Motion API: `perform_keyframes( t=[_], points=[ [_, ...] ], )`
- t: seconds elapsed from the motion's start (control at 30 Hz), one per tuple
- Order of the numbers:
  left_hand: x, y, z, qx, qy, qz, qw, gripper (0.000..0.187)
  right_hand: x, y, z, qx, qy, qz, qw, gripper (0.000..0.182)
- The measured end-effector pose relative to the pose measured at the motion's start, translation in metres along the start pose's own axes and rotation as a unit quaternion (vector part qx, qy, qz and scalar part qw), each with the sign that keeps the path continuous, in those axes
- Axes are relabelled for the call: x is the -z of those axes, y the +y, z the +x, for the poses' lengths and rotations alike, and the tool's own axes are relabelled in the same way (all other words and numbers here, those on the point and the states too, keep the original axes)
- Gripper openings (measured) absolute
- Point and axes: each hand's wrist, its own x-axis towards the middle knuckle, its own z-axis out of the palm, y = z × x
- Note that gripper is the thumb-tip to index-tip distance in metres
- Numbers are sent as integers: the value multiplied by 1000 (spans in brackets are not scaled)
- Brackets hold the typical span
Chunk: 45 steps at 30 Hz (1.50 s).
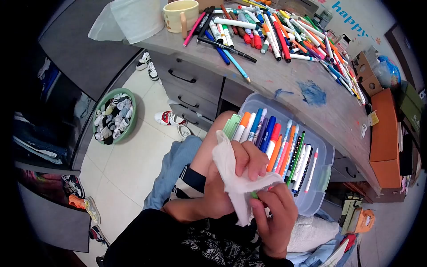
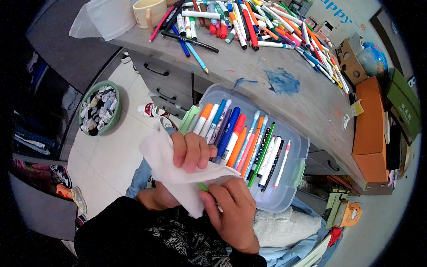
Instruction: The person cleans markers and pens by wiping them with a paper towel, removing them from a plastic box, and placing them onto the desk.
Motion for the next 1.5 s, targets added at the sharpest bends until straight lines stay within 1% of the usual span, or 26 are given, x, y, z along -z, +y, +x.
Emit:
perform_keyframes(
  t=[0.07,0.13,0.2,0.27,0.47,0.6,0.67,0.8,0.87,0.9,0.93,1.0,1.03,1.07,1.13,1.2,1.27,1.5],
  points=[
    [-2,-1,1,-13,-42,30,999,20,1,1,-5,0,42,-13,999,23],
    [6,-1,2,-20,-58,31,998,20,-7,4,-8,1,52,-6,999,23],
    [4,-4,1,-31,-64,16,997,20,-4,4,-11,-3,51,-13,999,23],
    [3,-5,0,-41,-68,14,997,19,-3,5,-13,33,66,-23,997,24],
    [2,-6,-2,-44,-73,13,996,16,-1,7,-18,55,82,-54,994,26],
    [4,-8,-2,-59,-87,22,994,16,1,8,-22,49,83,-57,994,26],
    [1,-7,-3,-34,-45,-11,998,18,1,9,-24,35,95,-50,994,25],
    [-2,-1,1,-47,-16,-16,999,21,3,14,-28,23,111,-38,993,22],
    [1,-2,2,-25,-38,-93,995,29,4,19,-30,11,125,-34,991,17],
    [-4,3,3,-25,-38,-93,995,29,6,19,-31,11,125,-34,991,17],
    [-13,15,4,68,27,-33,997,33,7,19,-31,8,129,-31,991,15],
    [-6,18,0,140,45,50,988,41,7,19,-31,4,135,-29,990,13],
    [-2,19,-2,177,49,89,979,46,4,18,-30,-4,158,-26,987,10],
    [8,15,-11,193,86,27,977,48,2,18,-29,-11,182,-23,983,21],
    [11,14,-14,208,122,-33,970,50,3,19,-30,-9,191,-25,981,22],
    [14,11,-13,206,132,-72,967,50,6,21,-32,-5,199,-27,980,23],
    [15,9,-10,198,129,-85,968,50,11,24,-33,3,162,-40,986,8],
    [17,2,-3,179,123,-110,970,50,11,26,-33,-20,167,-43,985,10]
  ],
)
